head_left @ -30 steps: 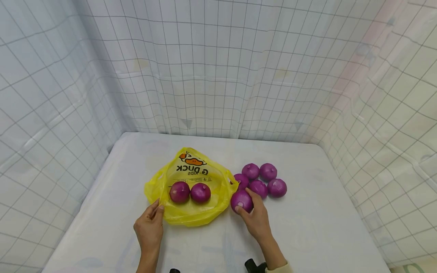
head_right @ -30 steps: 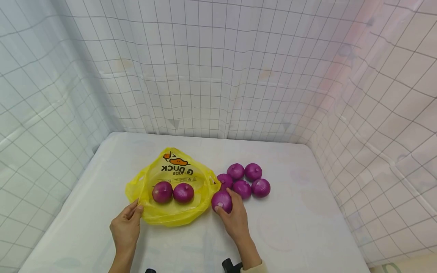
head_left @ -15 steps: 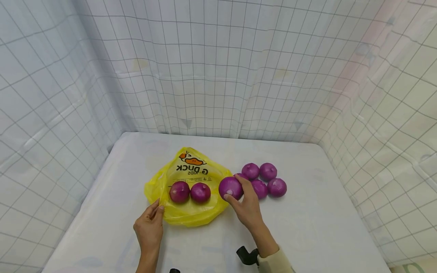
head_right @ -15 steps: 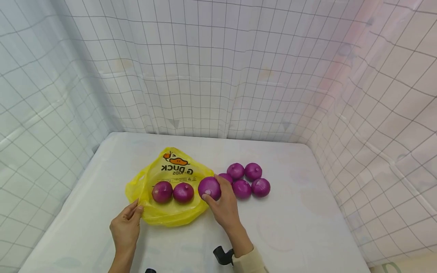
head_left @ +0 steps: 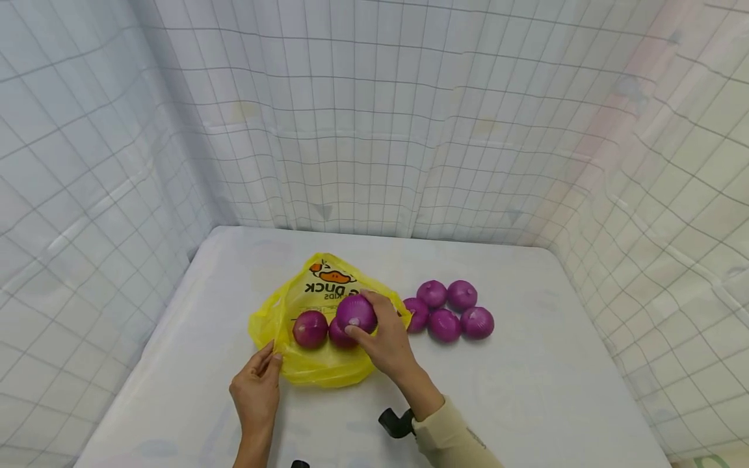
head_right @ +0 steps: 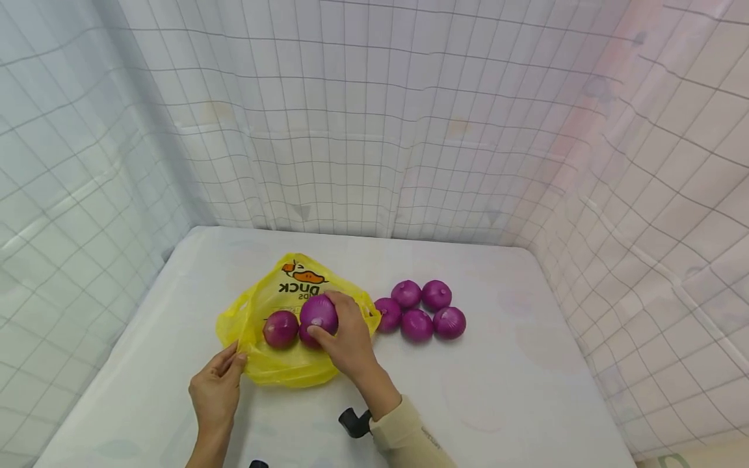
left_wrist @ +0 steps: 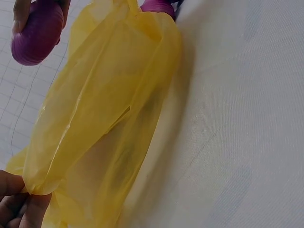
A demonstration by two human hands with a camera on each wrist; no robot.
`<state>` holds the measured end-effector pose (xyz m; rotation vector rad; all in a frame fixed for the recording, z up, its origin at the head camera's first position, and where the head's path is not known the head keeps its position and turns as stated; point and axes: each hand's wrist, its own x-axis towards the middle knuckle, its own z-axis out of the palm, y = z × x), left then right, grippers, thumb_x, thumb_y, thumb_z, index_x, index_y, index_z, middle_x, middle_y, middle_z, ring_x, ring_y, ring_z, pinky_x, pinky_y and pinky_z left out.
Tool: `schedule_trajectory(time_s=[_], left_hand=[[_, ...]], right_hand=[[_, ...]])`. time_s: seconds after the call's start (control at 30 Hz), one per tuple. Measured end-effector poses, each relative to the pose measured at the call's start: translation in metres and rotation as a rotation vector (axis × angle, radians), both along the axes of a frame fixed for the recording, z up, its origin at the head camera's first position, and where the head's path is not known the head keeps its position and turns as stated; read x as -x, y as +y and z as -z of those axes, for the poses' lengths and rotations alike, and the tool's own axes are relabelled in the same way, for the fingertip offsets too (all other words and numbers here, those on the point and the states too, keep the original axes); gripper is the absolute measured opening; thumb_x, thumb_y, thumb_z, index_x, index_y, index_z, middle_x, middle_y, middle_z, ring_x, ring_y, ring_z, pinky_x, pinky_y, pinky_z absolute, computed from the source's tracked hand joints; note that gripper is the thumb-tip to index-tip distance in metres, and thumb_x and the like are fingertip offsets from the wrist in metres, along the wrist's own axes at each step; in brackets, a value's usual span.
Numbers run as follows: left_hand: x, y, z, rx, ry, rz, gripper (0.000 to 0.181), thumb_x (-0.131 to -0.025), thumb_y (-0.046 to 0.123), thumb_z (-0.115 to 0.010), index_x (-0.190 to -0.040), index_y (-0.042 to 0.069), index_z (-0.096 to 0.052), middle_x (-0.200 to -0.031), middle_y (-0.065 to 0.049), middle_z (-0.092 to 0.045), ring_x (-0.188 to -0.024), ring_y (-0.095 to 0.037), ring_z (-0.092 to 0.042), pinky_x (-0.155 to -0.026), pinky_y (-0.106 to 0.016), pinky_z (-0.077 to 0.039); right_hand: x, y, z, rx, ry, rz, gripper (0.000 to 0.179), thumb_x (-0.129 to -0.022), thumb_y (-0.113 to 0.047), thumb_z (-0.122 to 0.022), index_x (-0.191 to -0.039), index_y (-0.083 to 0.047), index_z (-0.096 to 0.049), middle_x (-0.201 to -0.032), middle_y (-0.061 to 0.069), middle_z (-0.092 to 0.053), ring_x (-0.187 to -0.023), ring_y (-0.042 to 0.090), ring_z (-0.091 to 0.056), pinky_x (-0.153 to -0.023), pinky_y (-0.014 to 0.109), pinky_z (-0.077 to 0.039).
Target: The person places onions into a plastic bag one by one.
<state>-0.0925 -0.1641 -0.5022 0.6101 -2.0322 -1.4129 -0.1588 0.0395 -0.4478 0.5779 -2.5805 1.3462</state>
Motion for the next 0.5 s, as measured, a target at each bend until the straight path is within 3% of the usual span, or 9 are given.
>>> schedule_trajectory(time_s=[0.1, 0.27, 0.4, 0.5], left_hand=[[0.000, 0.000, 0.000, -0.002, 0.002, 0.001, 0.023, -0.084, 0.004, -0.067, -0.107, 0.000, -0.070, -0.103, -0.017, -0.071, -0.077, 0.008, -0.065, -0.062, 0.000, -0.047], [0.000, 0.000, 0.001, -0.017, 0.003, 0.003, 0.024, -0.083, 0.002, -0.067, -0.107, -0.001, -0.069, -0.103, -0.018, -0.070, -0.073, 0.018, -0.058, -0.061, 0.000, -0.046], [0.000, 0.001, 0.001, -0.021, 0.001, 0.001, 0.024, -0.084, 0.003, -0.067, -0.107, 0.000, -0.070, -0.103, -0.017, -0.071, -0.076, 0.010, -0.063, -0.062, 0.000, -0.047], [-0.001, 0.001, 0.001, -0.036, 0.015, 0.006, 0.024, -0.084, 0.002, -0.067, -0.107, 0.000, -0.070, -0.104, -0.017, -0.071, -0.078, 0.006, -0.065, -0.063, -0.001, -0.048]], right_hand=[[0.008, -0.011, 0.003, -0.024, -0.026, -0.020, 0.062, -0.084, -0.032, -0.070, -0.138, -0.019, -0.041, -0.137, 0.003, -0.048, -0.120, 0.022, -0.051, -0.099, 0.041, -0.049], [0.022, -0.028, 0.008, -0.019, -0.152, -0.012, 0.063, -0.085, -0.032, -0.069, -0.139, -0.020, -0.040, -0.138, 0.003, -0.047, -0.120, 0.022, -0.051, -0.099, 0.044, -0.049], [0.034, -0.041, 0.011, -0.001, -0.281, 0.020, 0.065, -0.084, -0.033, -0.070, -0.140, -0.022, -0.040, -0.138, 0.003, -0.047, -0.121, 0.024, -0.051, -0.099, 0.047, -0.048], [0.045, -0.050, 0.013, -0.035, -0.325, 0.040, 0.066, -0.083, -0.034, -0.070, -0.141, -0.023, -0.040, -0.138, 0.003, -0.048, -0.122, 0.024, -0.051, -0.099, 0.049, -0.048]])
